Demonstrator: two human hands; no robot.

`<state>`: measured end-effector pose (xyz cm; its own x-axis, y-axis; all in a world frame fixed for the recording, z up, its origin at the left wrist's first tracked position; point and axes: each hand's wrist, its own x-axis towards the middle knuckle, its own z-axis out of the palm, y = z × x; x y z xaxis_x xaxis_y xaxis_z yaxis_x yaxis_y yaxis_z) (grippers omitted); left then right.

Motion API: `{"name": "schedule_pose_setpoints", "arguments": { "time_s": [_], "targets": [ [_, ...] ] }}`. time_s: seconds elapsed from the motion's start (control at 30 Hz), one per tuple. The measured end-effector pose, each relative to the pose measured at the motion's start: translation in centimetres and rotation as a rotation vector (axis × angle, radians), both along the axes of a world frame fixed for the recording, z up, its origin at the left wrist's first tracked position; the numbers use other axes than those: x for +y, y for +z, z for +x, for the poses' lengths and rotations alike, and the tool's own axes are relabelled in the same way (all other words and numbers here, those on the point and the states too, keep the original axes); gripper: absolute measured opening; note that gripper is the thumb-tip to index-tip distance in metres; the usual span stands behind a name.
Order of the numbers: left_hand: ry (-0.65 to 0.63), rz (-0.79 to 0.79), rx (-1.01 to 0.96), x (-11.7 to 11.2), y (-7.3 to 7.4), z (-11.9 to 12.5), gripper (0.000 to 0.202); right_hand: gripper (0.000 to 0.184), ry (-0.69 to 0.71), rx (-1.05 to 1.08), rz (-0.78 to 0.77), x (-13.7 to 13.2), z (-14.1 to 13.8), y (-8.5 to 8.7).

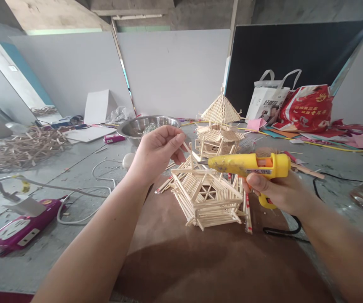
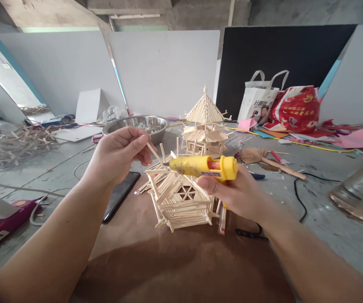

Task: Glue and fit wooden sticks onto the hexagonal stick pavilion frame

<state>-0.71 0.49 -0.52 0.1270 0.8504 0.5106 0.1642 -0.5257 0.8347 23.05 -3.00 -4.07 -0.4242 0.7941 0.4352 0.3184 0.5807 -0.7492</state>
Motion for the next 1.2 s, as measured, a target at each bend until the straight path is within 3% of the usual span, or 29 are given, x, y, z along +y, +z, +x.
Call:
{"name": "schedule_pose_setpoints", "arguments": {
  "time_s": [1.2],
  "targets": [
    [0.041, -0.028, -0.021, -0.34, 0.34, 0.24, 0.009, 0.031, -0.024, -0.038, 0.023, -0.18, -0.06, 0.15]
  ]
}}
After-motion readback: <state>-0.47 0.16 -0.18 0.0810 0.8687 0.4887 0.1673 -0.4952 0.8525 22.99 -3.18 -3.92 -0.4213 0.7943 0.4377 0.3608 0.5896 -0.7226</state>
